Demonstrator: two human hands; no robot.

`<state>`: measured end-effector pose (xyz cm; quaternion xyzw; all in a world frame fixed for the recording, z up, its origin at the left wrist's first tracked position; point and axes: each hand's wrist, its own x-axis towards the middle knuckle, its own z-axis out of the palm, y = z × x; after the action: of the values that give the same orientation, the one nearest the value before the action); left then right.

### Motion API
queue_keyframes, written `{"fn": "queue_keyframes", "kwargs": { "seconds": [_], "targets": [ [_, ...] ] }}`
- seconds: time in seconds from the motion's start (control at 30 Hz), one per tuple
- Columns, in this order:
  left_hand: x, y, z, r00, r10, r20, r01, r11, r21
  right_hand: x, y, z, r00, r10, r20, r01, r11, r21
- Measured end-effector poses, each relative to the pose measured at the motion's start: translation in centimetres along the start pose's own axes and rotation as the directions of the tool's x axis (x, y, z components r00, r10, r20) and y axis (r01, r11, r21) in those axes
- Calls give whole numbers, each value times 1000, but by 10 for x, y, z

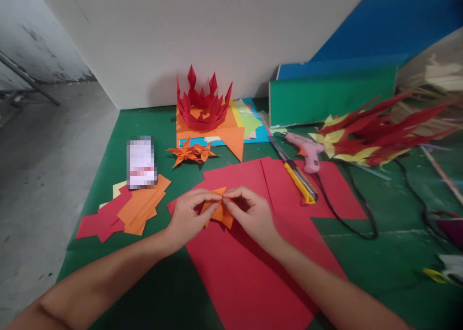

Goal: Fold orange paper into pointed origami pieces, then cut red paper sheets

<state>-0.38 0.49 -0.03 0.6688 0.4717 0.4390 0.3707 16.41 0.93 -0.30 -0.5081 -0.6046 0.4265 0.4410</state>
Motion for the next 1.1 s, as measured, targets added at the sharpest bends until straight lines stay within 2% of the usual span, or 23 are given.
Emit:
{"fn": "queue_keyframes", "kwargs": {
  "seconds": [0.23, 0.47, 0.7, 0.83, 1.1],
  "targets": [
    [-1, 1, 1, 997, -81, 4, 81, 997, 17, -1, -2, 0, 998, -59, 2, 59, 994, -88],
    [-2, 1, 4, 970, -244, 10, 242, 952, -188, -3, 1, 4, 991, -121, 47, 127, 983, -131],
    [-4, 2, 5, 949, -316, 8, 313, 934, -171, -5, 3, 6, 984, -173, 39, 177, 968, -180],
    [-3, 2, 5, 944, -327, 35, 327, 925, -191, -4, 4, 5, 982, -188, 14, 187, 962, -200],
    [-4, 1, 5, 955, -293, 47, 297, 939, -171, -5, 7, 6, 981, -190, 48, 196, 939, -282]
  ]
}}
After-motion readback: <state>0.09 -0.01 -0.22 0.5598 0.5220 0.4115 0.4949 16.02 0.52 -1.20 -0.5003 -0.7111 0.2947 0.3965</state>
